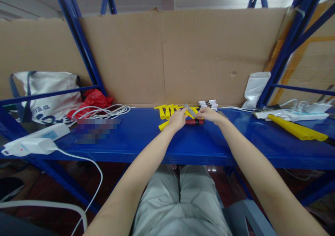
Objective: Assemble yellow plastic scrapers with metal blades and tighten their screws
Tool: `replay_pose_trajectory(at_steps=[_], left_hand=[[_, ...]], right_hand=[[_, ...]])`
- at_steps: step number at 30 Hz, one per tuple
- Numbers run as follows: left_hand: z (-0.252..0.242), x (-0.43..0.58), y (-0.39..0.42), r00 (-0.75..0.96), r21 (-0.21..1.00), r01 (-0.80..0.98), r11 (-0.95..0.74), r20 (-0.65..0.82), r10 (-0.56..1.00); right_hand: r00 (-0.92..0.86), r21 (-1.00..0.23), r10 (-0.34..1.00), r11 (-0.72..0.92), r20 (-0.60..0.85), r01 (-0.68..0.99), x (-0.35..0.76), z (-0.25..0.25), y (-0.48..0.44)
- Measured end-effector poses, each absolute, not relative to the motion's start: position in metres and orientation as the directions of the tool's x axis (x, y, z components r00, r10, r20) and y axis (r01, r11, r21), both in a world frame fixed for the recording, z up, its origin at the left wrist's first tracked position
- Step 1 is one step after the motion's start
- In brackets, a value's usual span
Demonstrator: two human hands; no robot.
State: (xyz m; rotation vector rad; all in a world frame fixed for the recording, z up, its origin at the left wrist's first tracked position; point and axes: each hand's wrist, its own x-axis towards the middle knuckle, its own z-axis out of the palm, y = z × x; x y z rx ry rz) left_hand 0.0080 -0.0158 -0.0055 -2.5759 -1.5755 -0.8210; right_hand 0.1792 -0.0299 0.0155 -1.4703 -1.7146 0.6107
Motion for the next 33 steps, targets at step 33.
replay_pose_trajectory(at_steps=[33], left_hand=[[-0.0048, 0.0117, -0.0219, 0.474, 0.018, 0.844, -0.536, 0.442, 0.761]], right_hand=[[-0.029, -0.946, 0.992, 0.123, 0.12, 0.299, 0.1801, 0.011, -0.023]])
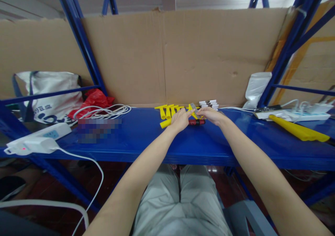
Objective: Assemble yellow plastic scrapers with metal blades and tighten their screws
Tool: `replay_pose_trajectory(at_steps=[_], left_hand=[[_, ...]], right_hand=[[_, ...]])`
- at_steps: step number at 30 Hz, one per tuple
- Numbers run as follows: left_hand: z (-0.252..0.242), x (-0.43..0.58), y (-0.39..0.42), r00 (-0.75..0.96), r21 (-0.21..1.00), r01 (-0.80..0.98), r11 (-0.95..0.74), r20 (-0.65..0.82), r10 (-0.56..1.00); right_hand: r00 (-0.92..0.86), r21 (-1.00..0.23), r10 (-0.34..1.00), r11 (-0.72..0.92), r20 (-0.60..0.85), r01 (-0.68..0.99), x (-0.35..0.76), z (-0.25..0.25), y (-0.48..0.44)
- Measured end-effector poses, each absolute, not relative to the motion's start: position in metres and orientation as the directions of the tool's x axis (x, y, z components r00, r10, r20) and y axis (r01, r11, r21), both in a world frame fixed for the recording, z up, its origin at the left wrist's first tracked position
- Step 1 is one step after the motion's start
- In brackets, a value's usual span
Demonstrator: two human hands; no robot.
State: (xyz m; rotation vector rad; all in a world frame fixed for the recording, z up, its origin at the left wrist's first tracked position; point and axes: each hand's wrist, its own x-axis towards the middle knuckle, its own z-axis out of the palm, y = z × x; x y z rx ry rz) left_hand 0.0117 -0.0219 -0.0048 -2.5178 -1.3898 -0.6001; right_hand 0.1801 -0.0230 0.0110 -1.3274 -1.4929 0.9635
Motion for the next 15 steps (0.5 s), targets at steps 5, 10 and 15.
replay_pose_trajectory(at_steps=[5, 10, 15], left_hand=[[-0.006, 0.011, -0.021, 0.484, 0.039, 0.833, -0.553, 0.434, 0.76], [-0.004, 0.011, -0.024, 0.5, 0.062, 0.819, -0.571, 0.409, 0.763], [0.0, 0.014, -0.032, 0.587, 0.044, 0.759, -0.649, 0.383, 0.713]], right_hand=[[-0.021, -0.941, 0.992, 0.127, 0.127, 0.312, 0.18, 0.01, -0.021], [0.095, -0.957, 0.988, 0.088, 0.119, 0.276, 0.177, 0.01, -0.019], [0.183, -0.964, 0.975, 0.074, 0.123, 0.254, 0.178, 0.012, -0.019]])
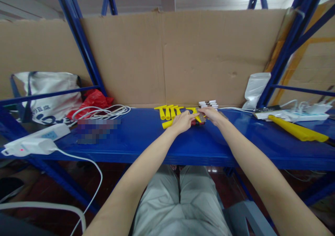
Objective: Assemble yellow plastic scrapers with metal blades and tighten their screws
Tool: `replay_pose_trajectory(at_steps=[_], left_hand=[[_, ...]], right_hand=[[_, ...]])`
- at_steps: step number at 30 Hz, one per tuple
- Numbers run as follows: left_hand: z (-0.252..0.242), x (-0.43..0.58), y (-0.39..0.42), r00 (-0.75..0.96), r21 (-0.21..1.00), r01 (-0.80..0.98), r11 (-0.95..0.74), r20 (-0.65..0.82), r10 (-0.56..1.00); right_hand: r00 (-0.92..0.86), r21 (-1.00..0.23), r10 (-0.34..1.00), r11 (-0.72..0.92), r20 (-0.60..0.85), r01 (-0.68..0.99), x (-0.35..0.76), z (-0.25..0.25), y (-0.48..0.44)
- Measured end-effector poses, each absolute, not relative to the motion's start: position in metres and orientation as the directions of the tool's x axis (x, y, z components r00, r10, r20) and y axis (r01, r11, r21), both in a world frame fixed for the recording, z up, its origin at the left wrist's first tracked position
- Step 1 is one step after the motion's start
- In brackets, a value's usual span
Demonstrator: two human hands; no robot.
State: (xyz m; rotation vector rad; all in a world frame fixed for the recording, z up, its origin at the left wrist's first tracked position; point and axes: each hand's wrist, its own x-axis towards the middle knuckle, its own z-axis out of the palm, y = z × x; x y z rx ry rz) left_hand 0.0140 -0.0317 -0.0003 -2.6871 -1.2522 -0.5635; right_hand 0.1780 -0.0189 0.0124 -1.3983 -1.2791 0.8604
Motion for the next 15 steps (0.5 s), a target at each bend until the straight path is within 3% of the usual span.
replay_pose_trajectory(at_steps=[5, 15], left_hand=[[-0.0012, 0.016, -0.0333, 0.625, 0.011, 0.734, -0.679, 0.381, 0.681], [-0.0034, 0.0169, -0.0355, 0.66, -0.004, 0.709, -0.705, 0.356, 0.662]], right_hand=[[0.242, -0.955, 0.959, 0.076, 0.149, 0.286, 0.1817, 0.0113, -0.0168], [0.175, -0.96, 0.979, 0.054, 0.105, 0.274, 0.1862, 0.0088, -0.0158]])
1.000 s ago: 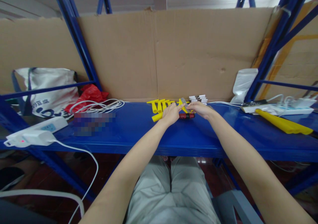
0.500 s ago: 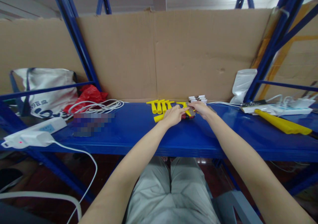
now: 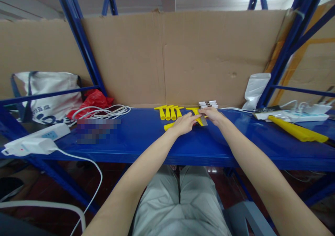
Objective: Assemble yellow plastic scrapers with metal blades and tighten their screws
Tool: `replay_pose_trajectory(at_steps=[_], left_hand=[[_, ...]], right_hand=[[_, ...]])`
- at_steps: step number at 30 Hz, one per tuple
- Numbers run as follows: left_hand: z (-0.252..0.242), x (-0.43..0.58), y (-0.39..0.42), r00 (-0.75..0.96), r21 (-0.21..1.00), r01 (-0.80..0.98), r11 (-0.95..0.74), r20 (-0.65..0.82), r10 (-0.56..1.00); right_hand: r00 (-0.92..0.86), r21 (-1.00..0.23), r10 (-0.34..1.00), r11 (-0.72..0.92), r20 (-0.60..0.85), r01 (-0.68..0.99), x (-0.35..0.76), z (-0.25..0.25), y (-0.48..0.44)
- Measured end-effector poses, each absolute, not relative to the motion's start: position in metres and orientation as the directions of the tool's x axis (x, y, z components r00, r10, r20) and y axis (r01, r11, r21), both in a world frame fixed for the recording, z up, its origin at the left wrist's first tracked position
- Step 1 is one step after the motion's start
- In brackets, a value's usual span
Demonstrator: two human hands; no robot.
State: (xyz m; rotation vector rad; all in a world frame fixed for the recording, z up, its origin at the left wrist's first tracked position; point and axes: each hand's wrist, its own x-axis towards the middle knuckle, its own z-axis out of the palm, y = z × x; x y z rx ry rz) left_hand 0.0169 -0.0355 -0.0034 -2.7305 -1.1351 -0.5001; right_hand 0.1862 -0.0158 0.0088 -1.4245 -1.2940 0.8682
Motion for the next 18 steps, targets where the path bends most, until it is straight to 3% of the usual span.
replay_pose_trajectory(at_steps=[8, 12, 14, 16, 18], left_hand=[[-0.001, 0.016, -0.037, 0.635, 0.008, 0.733, -0.681, 0.353, 0.687], [-0.001, 0.016, -0.037, 0.592, 0.031, 0.764, -0.645, 0.367, 0.718], [-0.002, 0.016, -0.035, 0.575, 0.042, 0.775, -0.631, 0.367, 0.731], [-0.002, 0.016, -0.033, 0.56, 0.055, 0.785, -0.618, 0.365, 0.744], [-0.003, 0.015, -0.031, 0.545, 0.069, 0.793, -0.605, 0.362, 0.756]], right_hand=[[0.176, -0.976, 0.983, 0.015, 0.054, 0.216, 0.185, 0.008, -0.014], [0.173, -0.922, 0.978, 0.038, 0.113, 0.386, 0.189, 0.01, -0.012], [0.217, -0.784, 0.955, 0.026, 0.203, 0.62, 0.196, 0.011, -0.012], [0.258, -0.556, 0.92, -0.053, 0.296, 0.83, 0.207, 0.01, -0.011], [0.274, -0.365, 0.907, -0.15, 0.318, 0.919, 0.218, 0.008, -0.011]])
